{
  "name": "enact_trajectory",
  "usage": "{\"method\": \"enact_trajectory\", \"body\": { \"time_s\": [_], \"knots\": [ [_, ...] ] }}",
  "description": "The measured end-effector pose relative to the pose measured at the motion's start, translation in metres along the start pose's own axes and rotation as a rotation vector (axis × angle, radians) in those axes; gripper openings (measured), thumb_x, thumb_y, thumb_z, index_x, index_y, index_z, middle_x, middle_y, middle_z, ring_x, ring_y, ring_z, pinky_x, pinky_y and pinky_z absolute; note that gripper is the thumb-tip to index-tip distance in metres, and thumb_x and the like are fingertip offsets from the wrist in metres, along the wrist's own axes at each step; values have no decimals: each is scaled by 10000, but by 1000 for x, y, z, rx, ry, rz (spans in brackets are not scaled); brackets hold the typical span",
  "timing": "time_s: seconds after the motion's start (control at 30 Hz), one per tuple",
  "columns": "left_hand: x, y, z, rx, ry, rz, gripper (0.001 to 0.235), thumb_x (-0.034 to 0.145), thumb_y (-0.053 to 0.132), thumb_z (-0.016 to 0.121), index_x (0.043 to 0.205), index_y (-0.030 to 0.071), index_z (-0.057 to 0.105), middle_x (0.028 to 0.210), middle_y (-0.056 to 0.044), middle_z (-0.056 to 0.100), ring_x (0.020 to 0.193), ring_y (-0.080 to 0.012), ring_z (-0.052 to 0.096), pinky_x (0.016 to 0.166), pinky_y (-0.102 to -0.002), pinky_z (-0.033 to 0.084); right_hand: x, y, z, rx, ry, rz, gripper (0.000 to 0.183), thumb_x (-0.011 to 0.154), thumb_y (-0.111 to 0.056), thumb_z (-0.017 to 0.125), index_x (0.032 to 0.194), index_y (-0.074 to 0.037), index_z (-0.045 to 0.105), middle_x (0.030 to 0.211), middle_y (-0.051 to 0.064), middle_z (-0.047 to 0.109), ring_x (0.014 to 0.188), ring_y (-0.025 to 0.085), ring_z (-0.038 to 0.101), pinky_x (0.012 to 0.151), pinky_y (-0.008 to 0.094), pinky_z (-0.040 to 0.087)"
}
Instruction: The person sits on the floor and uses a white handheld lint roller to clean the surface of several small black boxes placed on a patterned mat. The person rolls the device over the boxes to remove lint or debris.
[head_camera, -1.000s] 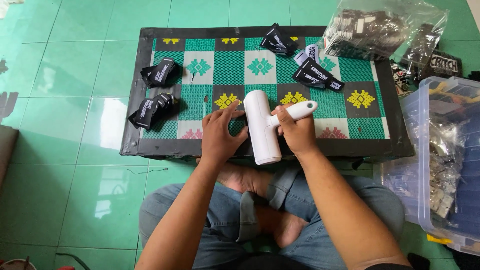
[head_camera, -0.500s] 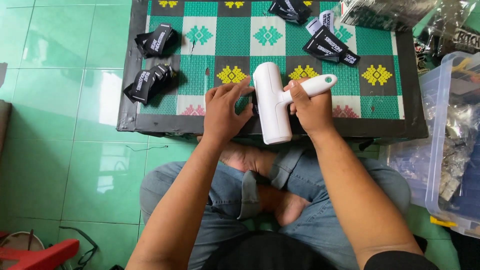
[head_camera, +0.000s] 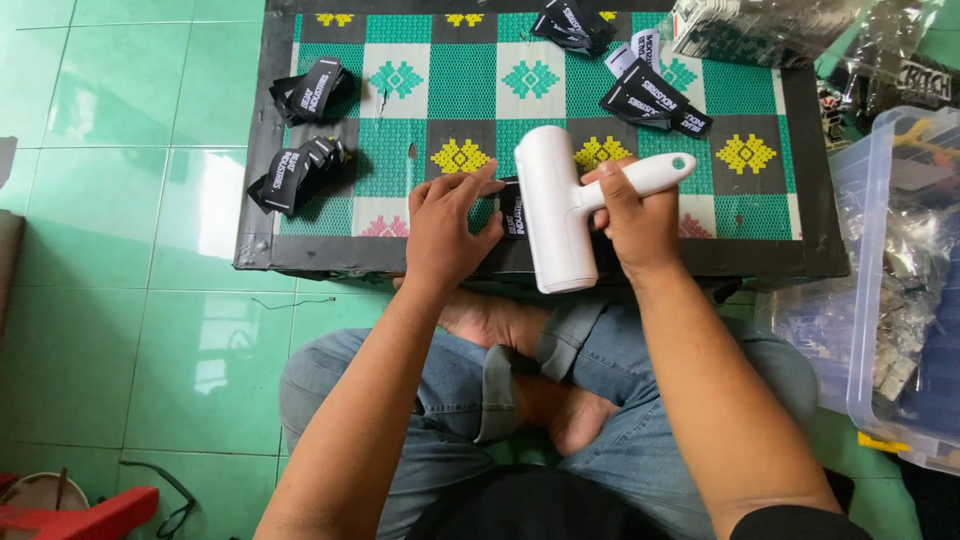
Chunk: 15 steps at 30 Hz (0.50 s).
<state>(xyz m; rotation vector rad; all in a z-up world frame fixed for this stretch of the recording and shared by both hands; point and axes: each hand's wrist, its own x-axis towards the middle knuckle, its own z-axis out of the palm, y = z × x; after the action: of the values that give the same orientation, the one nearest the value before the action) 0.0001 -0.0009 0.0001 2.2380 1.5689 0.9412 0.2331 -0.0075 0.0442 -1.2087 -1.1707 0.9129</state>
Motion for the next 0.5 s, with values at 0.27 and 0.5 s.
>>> {"method": "enact_trajectory", "body": {
  "time_s": [0.27,0.5],
  "knots": [
    [1,3,-4,9,-10,-15,643,849,227,812,1456,210,602,1161,11,785,1265,-234,615,1125,-500,336,-2,14,13,-31,-37,-10,257,1021,-241,661,893,-45,766,460,93,514,381,108,500,373,208,421],
    [1,3,-3,-9,-20,-11,635,854,213,805,1455,200,600,1181,4,780,1267,-248,612,1132,-506,330,-1,15,-5,-70,9,-27,244,1026,-241,656,909,-60,771,537,87,584,448,113,576,445,222,470]
  ]
}}
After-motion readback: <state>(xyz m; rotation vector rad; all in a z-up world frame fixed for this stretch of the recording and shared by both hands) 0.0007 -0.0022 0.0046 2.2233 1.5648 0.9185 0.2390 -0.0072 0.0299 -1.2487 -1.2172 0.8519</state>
